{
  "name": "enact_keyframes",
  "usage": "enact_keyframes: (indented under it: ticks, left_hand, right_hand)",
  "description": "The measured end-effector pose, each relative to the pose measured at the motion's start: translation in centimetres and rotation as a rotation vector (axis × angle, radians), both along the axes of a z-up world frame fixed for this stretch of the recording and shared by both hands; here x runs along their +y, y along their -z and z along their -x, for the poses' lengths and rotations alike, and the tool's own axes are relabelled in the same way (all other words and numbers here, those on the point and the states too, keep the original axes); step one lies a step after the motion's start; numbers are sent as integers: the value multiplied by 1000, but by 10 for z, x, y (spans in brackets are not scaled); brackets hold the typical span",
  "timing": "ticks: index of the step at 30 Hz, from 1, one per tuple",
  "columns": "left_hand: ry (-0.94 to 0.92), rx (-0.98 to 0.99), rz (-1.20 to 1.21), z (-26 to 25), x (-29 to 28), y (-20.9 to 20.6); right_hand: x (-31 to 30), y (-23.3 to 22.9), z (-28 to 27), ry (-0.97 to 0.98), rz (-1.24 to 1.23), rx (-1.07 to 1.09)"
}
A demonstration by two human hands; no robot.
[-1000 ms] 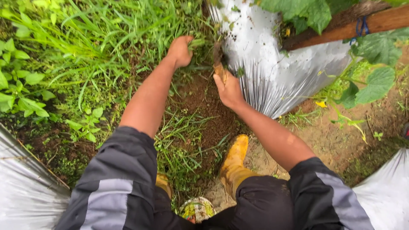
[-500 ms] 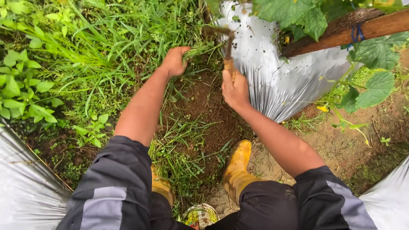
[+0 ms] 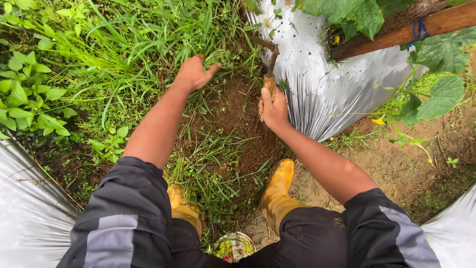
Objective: The person uses a small hand hoe to loosen soil and remove weeds from a garden bed covered with plastic mulch. They pull out the uprooted weeds by hand and discard them, occasionally adjusting the plastic sheeting around the plants.
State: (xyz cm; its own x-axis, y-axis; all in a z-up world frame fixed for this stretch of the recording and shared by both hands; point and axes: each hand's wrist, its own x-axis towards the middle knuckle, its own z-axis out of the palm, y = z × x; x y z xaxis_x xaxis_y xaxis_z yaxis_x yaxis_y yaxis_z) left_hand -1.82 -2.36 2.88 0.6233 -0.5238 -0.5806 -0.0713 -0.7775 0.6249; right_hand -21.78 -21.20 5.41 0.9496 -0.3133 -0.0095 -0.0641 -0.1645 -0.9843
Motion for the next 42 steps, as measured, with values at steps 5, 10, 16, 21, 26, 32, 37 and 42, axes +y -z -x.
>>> enact_keyframes:
  ticks: [5, 10, 16, 21, 26, 32, 37, 42]
  left_hand:
    - [51, -207, -204, -2, -35, 116]
    - [133, -208, -89, -4, -34, 164]
    - [195, -27, 38, -3, -11, 93]
    - [159, 91, 322, -16, -9, 184]
    - [135, 173, 444, -10, 17, 156]
    - [63, 250, 238, -12, 25, 78]
    - [224, 93, 203, -16, 69, 125]
    - [130, 133, 360, -31, 117, 168]
  right_hand:
    - [0, 12, -2, 30, 12, 56]
    - [-6, 14, 2, 22, 9, 187]
    - [24, -35, -15, 58, 102, 184]
    - [110, -6, -14, 502, -99, 277]
    - [144, 63, -30, 721, -521, 203]
    - [170, 50, -24, 733, -609, 301]
    - [168, 85, -2, 655, -428, 305]
    - [143, 94, -41, 718, -422, 61]
